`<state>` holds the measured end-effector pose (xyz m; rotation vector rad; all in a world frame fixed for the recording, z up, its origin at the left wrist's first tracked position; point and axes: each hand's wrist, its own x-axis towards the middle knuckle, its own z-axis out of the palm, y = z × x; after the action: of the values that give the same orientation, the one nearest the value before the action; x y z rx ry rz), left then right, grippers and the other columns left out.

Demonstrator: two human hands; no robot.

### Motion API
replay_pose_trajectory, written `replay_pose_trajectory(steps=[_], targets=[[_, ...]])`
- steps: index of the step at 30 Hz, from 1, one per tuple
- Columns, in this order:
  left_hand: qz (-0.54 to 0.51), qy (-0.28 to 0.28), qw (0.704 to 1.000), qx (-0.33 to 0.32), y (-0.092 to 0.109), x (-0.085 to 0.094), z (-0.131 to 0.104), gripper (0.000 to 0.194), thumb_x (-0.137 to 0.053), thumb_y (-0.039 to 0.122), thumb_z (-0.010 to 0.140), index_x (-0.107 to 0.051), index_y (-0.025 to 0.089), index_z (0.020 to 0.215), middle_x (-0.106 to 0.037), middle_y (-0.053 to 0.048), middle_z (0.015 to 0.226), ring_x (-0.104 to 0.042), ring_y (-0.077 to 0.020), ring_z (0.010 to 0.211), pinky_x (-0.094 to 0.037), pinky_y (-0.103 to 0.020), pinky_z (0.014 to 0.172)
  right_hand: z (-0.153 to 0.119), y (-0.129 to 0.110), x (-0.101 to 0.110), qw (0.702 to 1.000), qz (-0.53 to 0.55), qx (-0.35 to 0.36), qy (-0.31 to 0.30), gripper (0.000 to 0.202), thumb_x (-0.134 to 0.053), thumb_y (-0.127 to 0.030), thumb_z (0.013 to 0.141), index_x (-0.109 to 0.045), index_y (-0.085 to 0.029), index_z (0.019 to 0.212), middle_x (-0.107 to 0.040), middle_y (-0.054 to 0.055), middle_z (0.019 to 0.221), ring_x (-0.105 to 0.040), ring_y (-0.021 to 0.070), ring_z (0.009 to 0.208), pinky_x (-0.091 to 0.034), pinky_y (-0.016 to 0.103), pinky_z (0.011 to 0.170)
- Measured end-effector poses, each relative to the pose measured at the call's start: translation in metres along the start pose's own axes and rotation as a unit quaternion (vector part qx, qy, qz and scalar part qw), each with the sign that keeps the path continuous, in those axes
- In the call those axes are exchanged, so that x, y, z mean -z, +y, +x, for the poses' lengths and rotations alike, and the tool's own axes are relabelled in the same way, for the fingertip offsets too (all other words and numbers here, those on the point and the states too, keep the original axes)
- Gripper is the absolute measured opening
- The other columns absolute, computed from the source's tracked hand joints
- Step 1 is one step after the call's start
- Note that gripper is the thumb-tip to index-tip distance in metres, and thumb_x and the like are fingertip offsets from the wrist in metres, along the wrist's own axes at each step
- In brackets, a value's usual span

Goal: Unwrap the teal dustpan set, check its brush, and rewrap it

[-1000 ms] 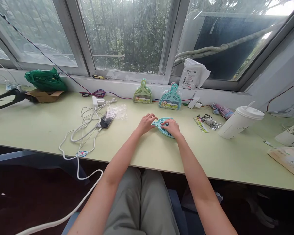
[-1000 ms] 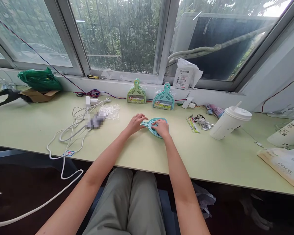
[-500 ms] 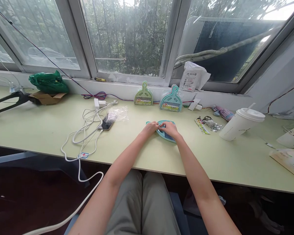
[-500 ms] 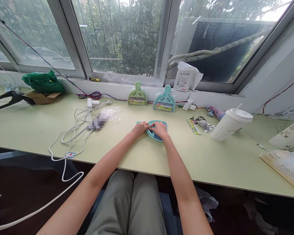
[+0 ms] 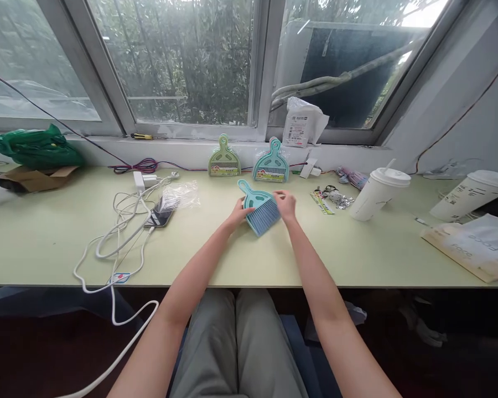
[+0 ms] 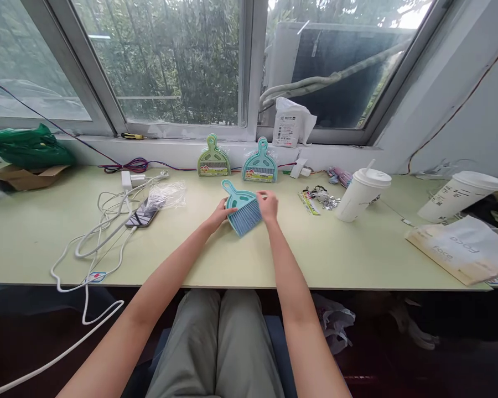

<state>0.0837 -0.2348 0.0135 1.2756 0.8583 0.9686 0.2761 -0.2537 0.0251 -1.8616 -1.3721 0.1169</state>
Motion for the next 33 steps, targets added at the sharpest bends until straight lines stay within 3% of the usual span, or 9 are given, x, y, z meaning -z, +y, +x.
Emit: replay_pose_trajectory(steps=[3, 5, 8, 14, 19, 23, 25, 29, 33], targets=[[-0.041, 0.06, 0.997, 0.006, 0.0, 0.019, 0.005, 0.051, -0.07, 0.019, 0.071, -0.048, 0.018, 0.117, -0.061, -0.01, 0.11, -0.062, -0.02, 0.097, -0.05, -0.034, 0.085, 0.012, 0.047, 0.021, 0.978, -0.132, -0.099, 0.125, 0.046, -0.04, -0.027, 0.089, -0.05, -0.013, 0.131, -0.037, 0.018, 0.146, -0.029, 0.0301, 0.136, -0.031, 0.05, 0.103], [-0.064, 0.071, 0.995, 0.004, 0.001, 0.033, 0.009, 0.038, -0.071, 0.021, 0.071, -0.055, 0.017, 0.105, -0.063, -0.009, 0.105, -0.063, -0.0191, 0.093, -0.05, -0.032, 0.083, 0.017, 0.076, 0.03, 0.967, -0.186, -0.152, 0.086, 0.054, -0.041, -0.03, 0.089, -0.038, -0.011, 0.14, -0.025, 0.02, 0.152, -0.017, 0.0321, 0.14, -0.022, 0.06, 0.105], [-0.097, 0.092, 0.991, 0.009, 0.002, 0.048, 0.014, 0.033, -0.071, 0.016, 0.068, -0.057, 0.019, 0.098, -0.064, -0.006, 0.099, -0.063, -0.0172, 0.088, -0.052, -0.031, 0.079, 0.022, 0.092, 0.027, 0.971, -0.184, -0.15, -0.013, 0.047, -0.036, -0.034, 0.093, -0.045, -0.013, 0.134, -0.036, 0.02, 0.146, -0.027, 0.0306, 0.137, -0.016, 0.064, 0.105], [-0.204, 0.153, 0.967, 0.01, 0.0, 0.063, 0.024, 0.038, -0.06, 0.011, 0.073, -0.05, 0.027, 0.106, -0.063, -0.002, 0.101, -0.064, -0.0154, 0.084, -0.056, -0.034, 0.078, 0.01, 0.041, -0.005, 0.984, -0.136, 0.054, -0.099, 0.025, -0.043, -0.03, 0.092, -0.065, -0.018, 0.098, -0.064, 0.009, 0.113, -0.056, 0.0219, 0.108, -0.012, 0.056, 0.11], [-0.245, 0.216, 0.945, 0.017, 0.0, 0.07, 0.026, 0.038, -0.053, 0.008, 0.077, -0.047, 0.027, 0.109, -0.064, -0.002, 0.104, -0.065, -0.0153, 0.091, -0.055, -0.034, 0.084, -0.008, 0.007, -0.026, 0.985, -0.144, 0.066, -0.075, 0.036, -0.048, -0.012, 0.086, -0.059, -0.021, 0.12, -0.06, 0.012, 0.124, -0.056, 0.023, 0.111, -0.034, 0.04, 0.098], [-0.278, 0.244, 0.929, 0.021, 0.001, 0.072, 0.026, 0.043, -0.051, 0.004, 0.075, -0.047, 0.026, 0.111, -0.064, -0.002, 0.102, -0.065, -0.0145, 0.091, -0.055, -0.034, 0.084, -0.011, 0.001, -0.031, 0.979, -0.09, 0.117, -0.142, 0.034, -0.042, -0.005, 0.085, -0.071, -0.022, 0.09, -0.066, 0.005, 0.118, -0.058, 0.0178, 0.11, -0.032, 0.034, 0.101], [-0.285, 0.242, 0.927, 0.02, 0.0, 0.072, 0.027, 0.043, -0.051, 0.004, 0.074, -0.047, 0.027, 0.111, -0.064, -0.002, 0.104, -0.065, -0.014, 0.091, -0.055, -0.034, 0.084, -0.01, 0.002, -0.032, 0.98, -0.057, 0.132, -0.135, 0.036, -0.039, -0.005, 0.085, -0.071, -0.021, 0.087, -0.065, 0.004, 0.12, -0.057, 0.0159, 0.113, -0.027, 0.035, 0.107], [-0.288, 0.236, 0.928, 0.011, -0.003, 0.073, 0.03, 0.041, -0.051, 0.004, 0.073, -0.047, 0.025, 0.109, -0.063, -0.002, 0.104, -0.065, -0.0136, 0.091, -0.055, -0.033, 0.084, -0.011, 0.003, -0.034, 0.99, -0.067, 0.097, -0.083, 0.03, -0.048, -0.021, 0.088, -0.063, -0.021, 0.115, -0.056, 0.01, 0.132, -0.05, 0.0211, 0.122, -0.018, 0.048, 0.112], [-0.281, 0.243, 0.929, 0.012, -0.005, 0.073, 0.031, 0.043, -0.051, 0.005, 0.073, -0.047, 0.026, 0.11, -0.063, -0.003, 0.105, -0.065, -0.0139, 0.091, -0.055, -0.033, 0.083, -0.013, 0.001, -0.037, 0.98, -0.102, 0.083, -0.15, 0.028, -0.047, -0.024, 0.091, -0.065, -0.024, 0.113, -0.048, 0.009, 0.141, -0.038, 0.0242, 0.133, -0.006, 0.06, 0.111]])
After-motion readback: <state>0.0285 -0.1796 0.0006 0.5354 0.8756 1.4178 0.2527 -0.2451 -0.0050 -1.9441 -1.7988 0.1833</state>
